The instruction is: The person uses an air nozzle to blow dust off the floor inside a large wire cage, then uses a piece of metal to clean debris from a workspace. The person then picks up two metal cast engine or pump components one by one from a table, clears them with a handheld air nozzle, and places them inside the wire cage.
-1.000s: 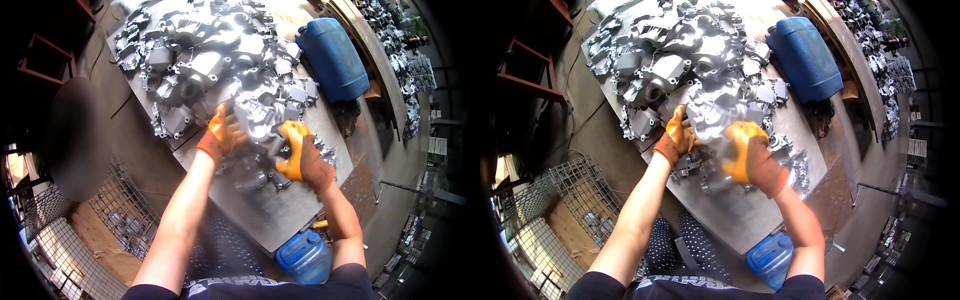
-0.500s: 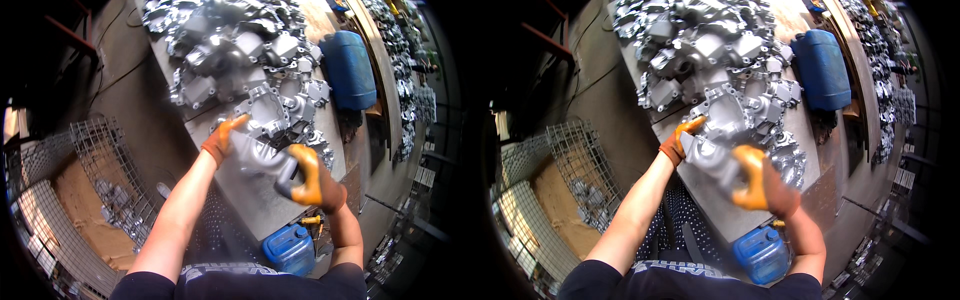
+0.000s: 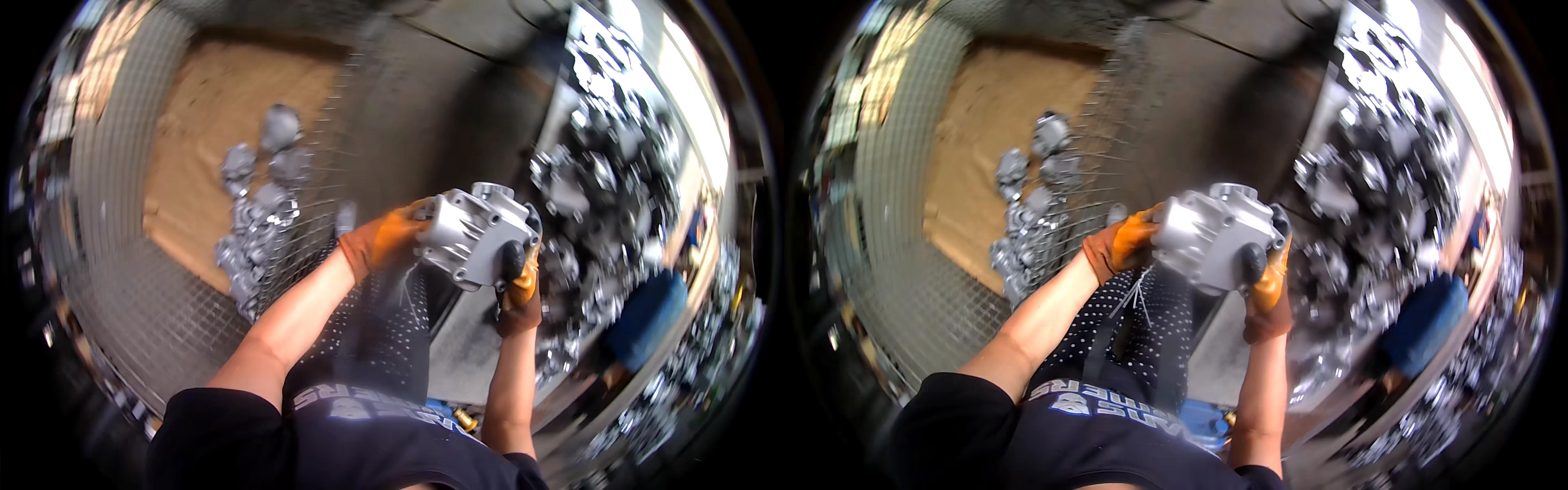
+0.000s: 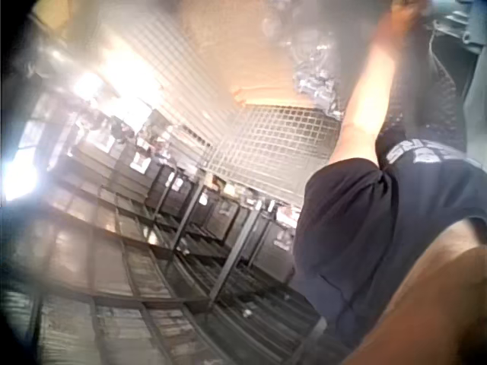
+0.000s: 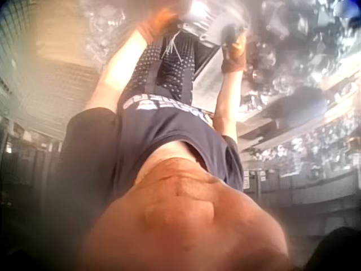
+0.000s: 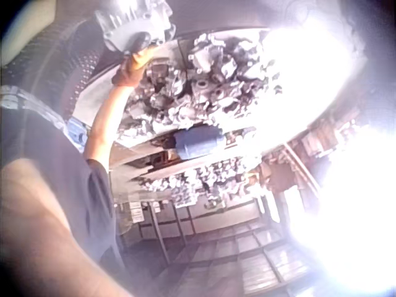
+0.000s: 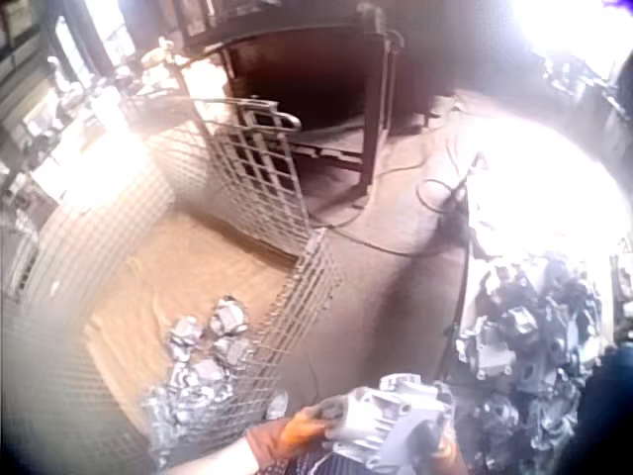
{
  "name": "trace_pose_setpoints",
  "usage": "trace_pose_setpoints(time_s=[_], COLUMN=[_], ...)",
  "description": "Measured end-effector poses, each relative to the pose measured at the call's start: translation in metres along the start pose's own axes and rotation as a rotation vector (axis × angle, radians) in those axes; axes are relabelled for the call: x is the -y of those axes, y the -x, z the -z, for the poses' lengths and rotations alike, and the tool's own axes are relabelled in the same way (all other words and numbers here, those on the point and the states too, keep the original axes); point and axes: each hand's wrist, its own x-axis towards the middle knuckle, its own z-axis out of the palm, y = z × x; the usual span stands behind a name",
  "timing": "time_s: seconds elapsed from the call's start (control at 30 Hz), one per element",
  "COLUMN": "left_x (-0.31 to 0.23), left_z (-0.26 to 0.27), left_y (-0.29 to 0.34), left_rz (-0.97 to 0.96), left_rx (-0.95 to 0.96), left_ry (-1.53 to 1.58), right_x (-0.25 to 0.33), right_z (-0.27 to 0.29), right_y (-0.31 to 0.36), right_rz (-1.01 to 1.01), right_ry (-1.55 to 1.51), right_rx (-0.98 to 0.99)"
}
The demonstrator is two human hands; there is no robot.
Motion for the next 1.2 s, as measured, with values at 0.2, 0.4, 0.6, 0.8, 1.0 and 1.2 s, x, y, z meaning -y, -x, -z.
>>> trace_pose_setpoints(time_s=[0.2,0.4,0.6,0.8,1.0,1.2], left_x=[-0.09,-0.124,-0.065,-0.027,-0.016,0.024], left_z=[0.072,0.158,0.273,0.345,0.415,0.474], left_y=[0.131,0.219,0.251,0.26,0.23,0.238], left_rz=[-0.169,-0.689,-0.661,-0.537,-0.321,-0.155], left_rx=[-0.337,-0.578,-0.933,-1.042,-1.438,-1.46], left_ry=[-0.297,-0.077,0.363,0.599,0.242,0.09], right_x=[-0.043,-0.07,-0.175,-0.244,-0.165,-0.137], right_z=[-0.153,-0.336,-0.423,-0.432,-0.396,-0.258], right_y=[-0.059,-0.129,-0.143,-0.18,-0.116,-0.049], right_rz=[0.161,0.088,-0.125,0.01,0.68,0.616], right_ry=[0.183,0.028,0.217,0.525,1.017,1.11], right_rx=[0.41,0.787,0.937,0.66,0.483,0.432])
